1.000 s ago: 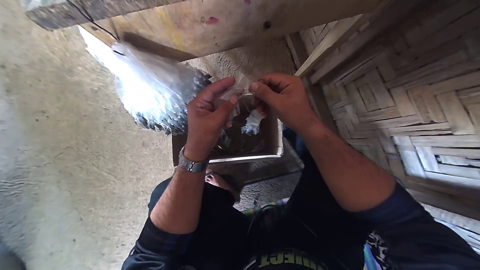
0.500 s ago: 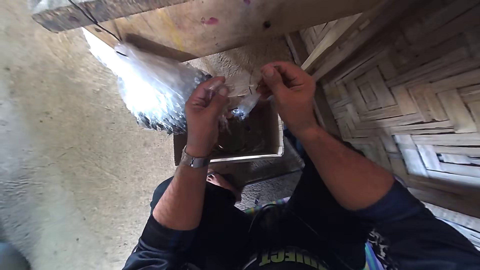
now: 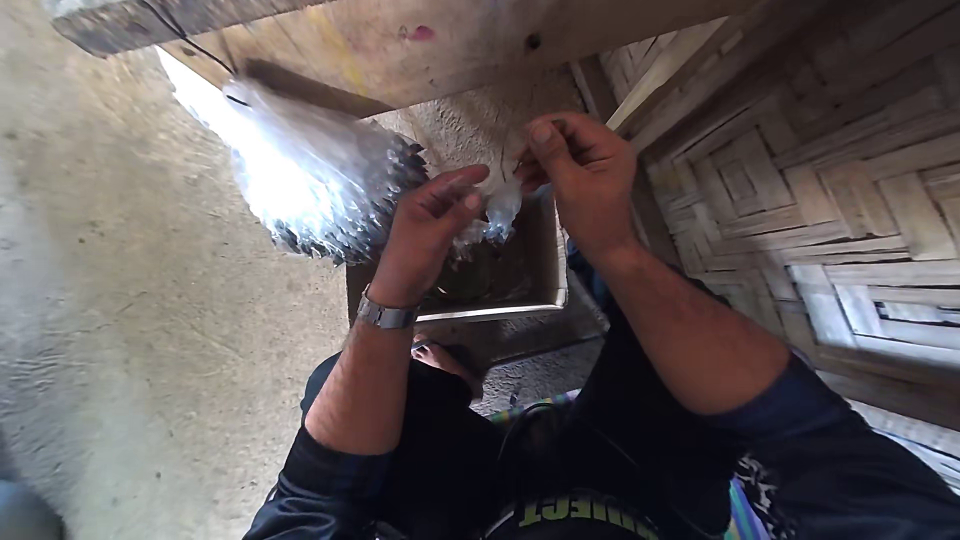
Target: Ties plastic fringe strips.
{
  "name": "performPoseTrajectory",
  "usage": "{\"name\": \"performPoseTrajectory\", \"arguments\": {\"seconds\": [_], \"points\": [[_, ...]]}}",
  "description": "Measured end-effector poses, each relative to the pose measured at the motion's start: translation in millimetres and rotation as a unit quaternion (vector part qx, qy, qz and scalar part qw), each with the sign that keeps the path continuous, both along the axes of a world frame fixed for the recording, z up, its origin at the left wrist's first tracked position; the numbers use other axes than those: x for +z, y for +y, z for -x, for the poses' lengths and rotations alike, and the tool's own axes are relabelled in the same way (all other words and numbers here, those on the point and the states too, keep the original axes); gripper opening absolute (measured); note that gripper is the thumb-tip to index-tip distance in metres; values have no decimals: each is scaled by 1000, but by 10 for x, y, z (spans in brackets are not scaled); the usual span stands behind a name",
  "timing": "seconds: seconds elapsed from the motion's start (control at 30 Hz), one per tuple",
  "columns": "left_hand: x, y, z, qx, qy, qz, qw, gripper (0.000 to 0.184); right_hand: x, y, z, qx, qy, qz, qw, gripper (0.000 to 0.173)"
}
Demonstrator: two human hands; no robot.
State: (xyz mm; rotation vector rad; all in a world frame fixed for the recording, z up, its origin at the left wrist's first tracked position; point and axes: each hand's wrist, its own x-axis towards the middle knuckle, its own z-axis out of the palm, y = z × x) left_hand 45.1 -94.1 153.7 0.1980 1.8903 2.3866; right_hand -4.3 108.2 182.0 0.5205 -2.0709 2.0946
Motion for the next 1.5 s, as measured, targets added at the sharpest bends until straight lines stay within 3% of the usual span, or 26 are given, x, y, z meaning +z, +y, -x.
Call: {"name": "performPoseTrajectory", "arguments": {"seconds": [0.13, 0.43, 0.67, 0.93, 1.03, 1.17, 1.27, 1.5], "points": [[-28, 8, 10, 23, -19, -11, 1000, 28, 11, 31, 16, -2, 35, 14, 999, 19], [-40, -26, 49, 58, -140, -153, 976, 27, 8, 16, -18, 70, 66, 32, 995, 17], [-45, -44, 78, 80, -150, -161, 972, 29, 12, 43, 10, 95, 83, 28, 992, 16], [48, -9, 16, -9, -181, -157, 971, 33, -9, 26, 30, 34, 39, -6, 999, 18], [51, -43, 20, -63, -177, -119, 975, 42, -12, 42, 58, 7, 15, -10, 1000, 19], [41, -67, 2, -124, -124, -55, 983, 30, -15, 41, 53, 4, 5, 2, 1000, 18], [-4, -72, 4, -163, -98, -11, 982, 40, -20, 31, 60, -1, 22, 7, 1000, 18], [0, -84, 16, -155, -130, -83, 976, 39, -7, 114, 145, -39, -2, 10, 999, 21]]}}
